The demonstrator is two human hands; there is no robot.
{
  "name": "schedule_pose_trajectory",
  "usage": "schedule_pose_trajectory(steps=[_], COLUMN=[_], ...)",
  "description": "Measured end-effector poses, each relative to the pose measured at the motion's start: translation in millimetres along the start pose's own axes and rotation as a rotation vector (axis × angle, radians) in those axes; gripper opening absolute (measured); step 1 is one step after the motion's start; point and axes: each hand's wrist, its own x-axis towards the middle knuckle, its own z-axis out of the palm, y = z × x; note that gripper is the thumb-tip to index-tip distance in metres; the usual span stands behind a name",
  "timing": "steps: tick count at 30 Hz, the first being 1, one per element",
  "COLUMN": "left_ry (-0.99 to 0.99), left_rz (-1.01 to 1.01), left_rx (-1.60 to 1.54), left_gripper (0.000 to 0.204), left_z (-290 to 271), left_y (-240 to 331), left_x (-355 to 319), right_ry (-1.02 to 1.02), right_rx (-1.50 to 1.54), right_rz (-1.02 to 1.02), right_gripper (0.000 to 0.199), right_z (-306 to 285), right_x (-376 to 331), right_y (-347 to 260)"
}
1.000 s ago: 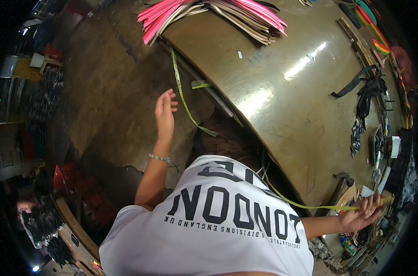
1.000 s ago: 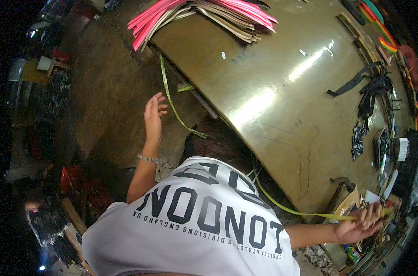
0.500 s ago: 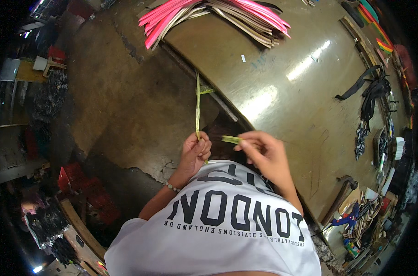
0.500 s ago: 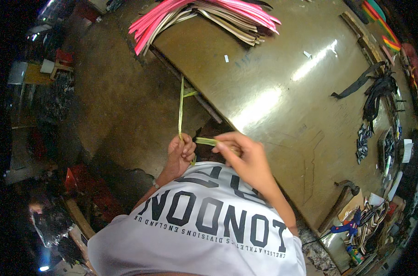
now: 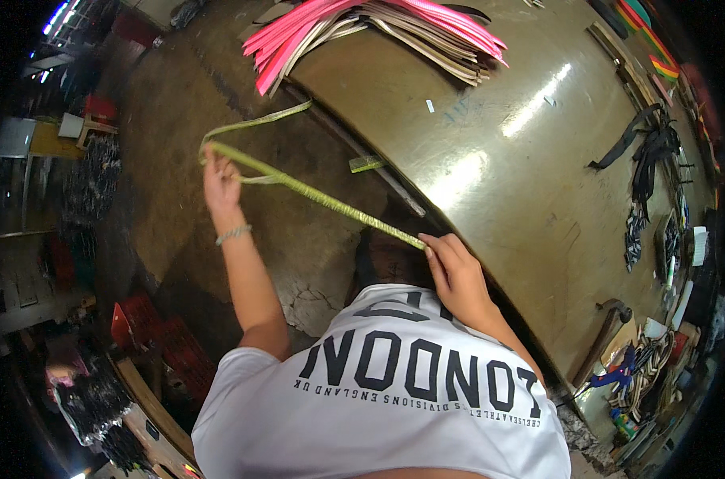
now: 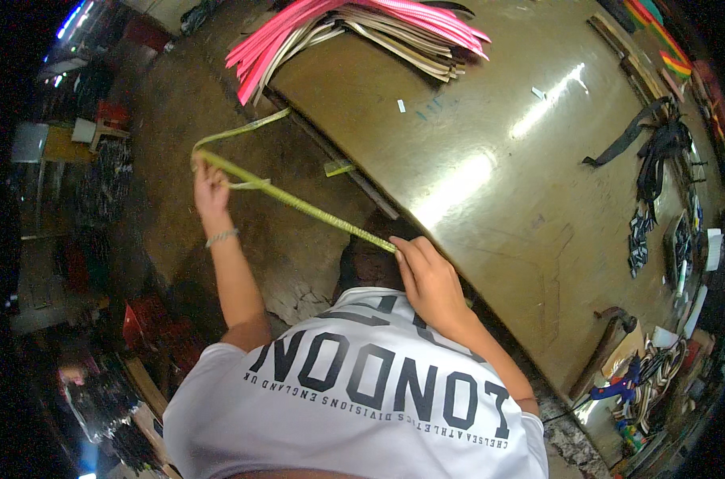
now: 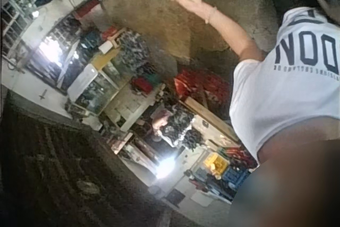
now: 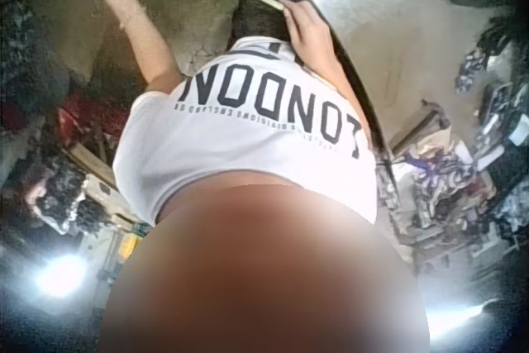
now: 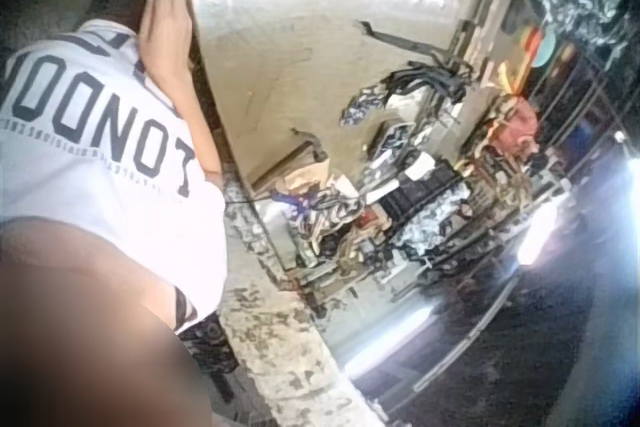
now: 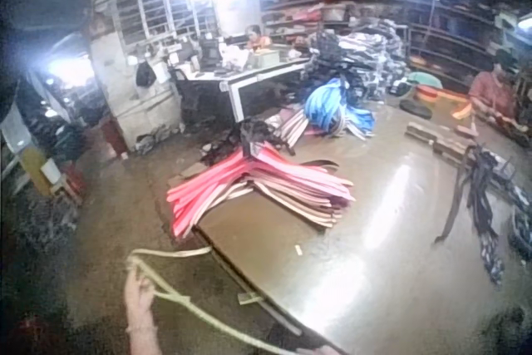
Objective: The person attaches a black fabric tab to a zipper using a hot glue gun, then sorts and bundles multiple zippers by color. They use a rubber band to secure a bundle of pink zippers and later cut a rubber band from a bundle of beige zippers with scissors.
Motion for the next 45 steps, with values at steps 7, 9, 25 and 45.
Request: schedule_pose_trajectory(steps=[7, 9, 25, 45], left_ry=[-0.373, -0.218, -0.281, 0.240], left_rz=[-0.168, -0.200, -0.122, -0.128], left_rx=[0.008, 0.062, 0.330, 0.697], left_gripper=[0.016, 0.018, 0.036, 0.032], left_z=[22, 35, 71, 36], left_y=[-72, -81, -86, -103], left_x=[116, 136, 158, 146], right_ry=[0.237, 0.303, 0.469, 0.340], right_rx=[-0.314, -0.377, -0.648, -0.263], right_rz=[-0.232, -0.251, -0.239, -0.029], right_gripper=[0.044, 0.040, 0.035, 0.038], right_z=[20, 24, 65, 83], right_x=[-10, -7, 7, -9], right_y=[29, 30, 72, 103])
